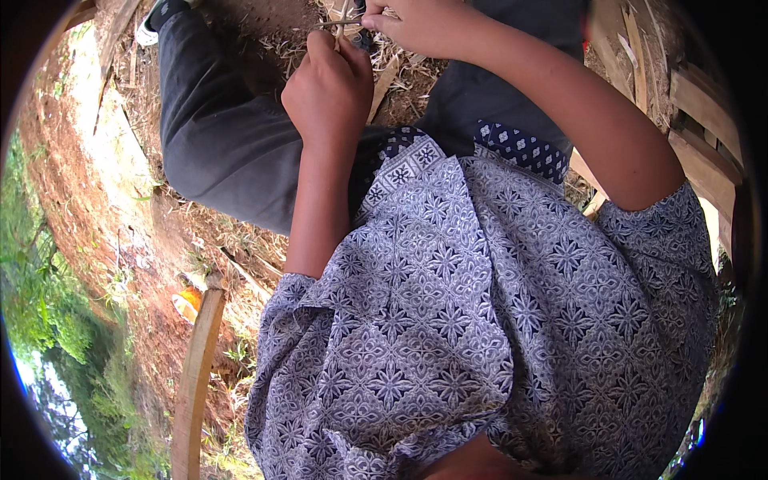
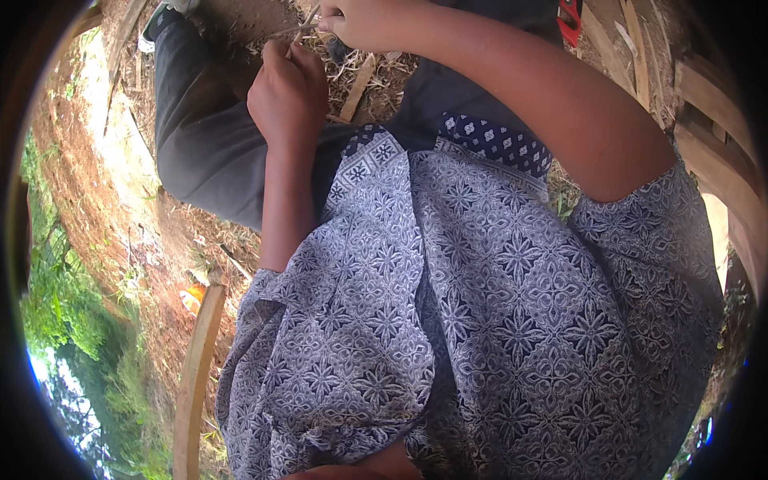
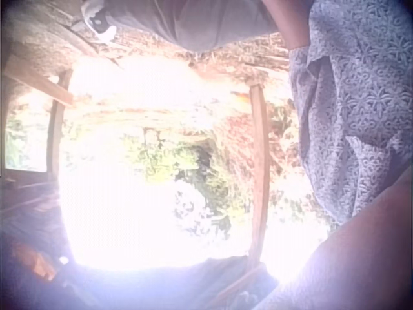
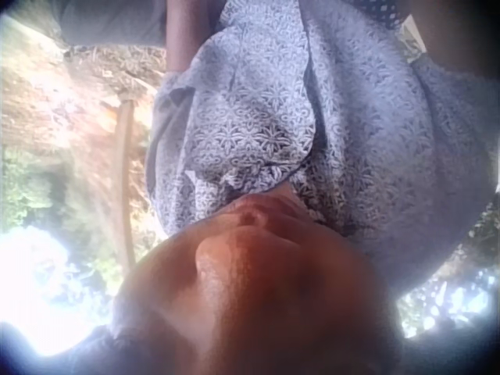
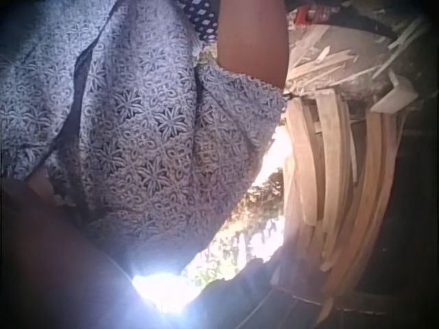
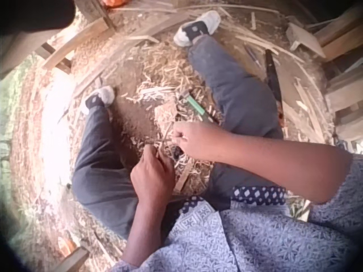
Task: The person sits on the ground and uses a small knife to shave thin strips from a wooden stick. They hold the stick with one hand and carefully scrape the surface with the knife, producing wood shavings that accumulate on the ground.
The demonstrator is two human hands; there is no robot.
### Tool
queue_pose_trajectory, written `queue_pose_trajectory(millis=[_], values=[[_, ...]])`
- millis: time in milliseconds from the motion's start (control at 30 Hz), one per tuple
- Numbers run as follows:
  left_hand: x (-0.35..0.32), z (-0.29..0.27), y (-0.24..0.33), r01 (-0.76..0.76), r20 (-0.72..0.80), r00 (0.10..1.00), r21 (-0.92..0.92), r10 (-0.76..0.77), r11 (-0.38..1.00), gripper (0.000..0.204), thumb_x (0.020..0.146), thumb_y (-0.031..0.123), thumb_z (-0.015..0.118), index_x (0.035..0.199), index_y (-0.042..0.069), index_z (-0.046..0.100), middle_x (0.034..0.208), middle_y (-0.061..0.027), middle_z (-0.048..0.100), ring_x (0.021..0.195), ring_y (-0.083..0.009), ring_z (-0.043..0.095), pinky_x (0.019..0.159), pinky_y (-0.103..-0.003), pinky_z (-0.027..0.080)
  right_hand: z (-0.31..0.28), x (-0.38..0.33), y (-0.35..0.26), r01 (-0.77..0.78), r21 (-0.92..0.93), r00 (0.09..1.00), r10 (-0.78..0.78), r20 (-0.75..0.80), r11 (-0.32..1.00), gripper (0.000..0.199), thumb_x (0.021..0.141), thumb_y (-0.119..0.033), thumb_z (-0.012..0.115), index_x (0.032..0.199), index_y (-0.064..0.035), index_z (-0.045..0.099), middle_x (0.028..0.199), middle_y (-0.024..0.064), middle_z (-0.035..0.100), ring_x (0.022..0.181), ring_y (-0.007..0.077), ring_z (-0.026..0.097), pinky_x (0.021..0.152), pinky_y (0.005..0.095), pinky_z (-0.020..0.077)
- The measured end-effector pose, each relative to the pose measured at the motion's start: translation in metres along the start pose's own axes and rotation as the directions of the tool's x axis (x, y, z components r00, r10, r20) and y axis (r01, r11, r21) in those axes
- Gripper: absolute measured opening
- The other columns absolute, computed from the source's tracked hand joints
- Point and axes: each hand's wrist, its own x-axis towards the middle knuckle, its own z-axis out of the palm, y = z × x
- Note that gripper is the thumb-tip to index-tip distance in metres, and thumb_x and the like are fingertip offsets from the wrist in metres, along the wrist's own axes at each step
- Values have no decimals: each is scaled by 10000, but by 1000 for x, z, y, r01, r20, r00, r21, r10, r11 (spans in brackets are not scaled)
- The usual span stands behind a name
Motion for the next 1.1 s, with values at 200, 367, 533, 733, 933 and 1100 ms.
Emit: queue_pose_trajectory(millis=[200,367,533,733,933,1100], values=[[1,4,6,-57,21,998,-3,57,998,161,937,195,630,889,50,580,665,-184,664,621,-419,669,561,-517,529,17,24,27,-115,-234,992,100,-75,965,193,959,-247,619,964,-57,653,884,209,712,833,413,686,741,502,528],[0,2,13,-49,39,998,-5,49,999,176,935,201,640,877,66,544,673,-177,669,613,-416,667,547,-515,528,22,43,61,-160,-150,986,153,-61,976,199,964,-256,614,985,-65,668,851,200,717,814,379,703,727,488,538],[-3,2,4,-24,24,999,-38,25,999,157,956,204,624,929,65,555,723,-185,687,648,-427,671,566,-519,527,-11,20,18,-234,-4,972,234,-21,972,234,976,-270,612,1007,-44,662,875,200,720,826,358,710,743,465,544],[-4,-3,0,-23,1,1000,-10,23,1000,159,961,207,616,933,60,560,725,-186,685,652,-428,670,571,-519,526,-27,-20,-21,-50,17,998,49,48,999,252,989,-269,607,999,-21,646,908,223,702,874,385,700,769,468,536],[-2,-5,-3,-40,13,999,22,40,999,180,954,218,611,896,58,553,696,-183,676,631,-424,666,557,-523,523,-15,-22,-25,-13,4,999,13,42,1000,242,988,-258,599,1013,-19,632,923,237,690,909,423,683,774,491,527],[-3,-2,-3,-33,29,999,45,32,998,185,955,224,604,888,59,553,678,-177,672,626,-424,667,553,-523,525,-6,-19,-17,23,9,1000,-23,15,1000,248,986,-261,599,1011,-16,624,902,238,688,899,428,680,772,494,525]])
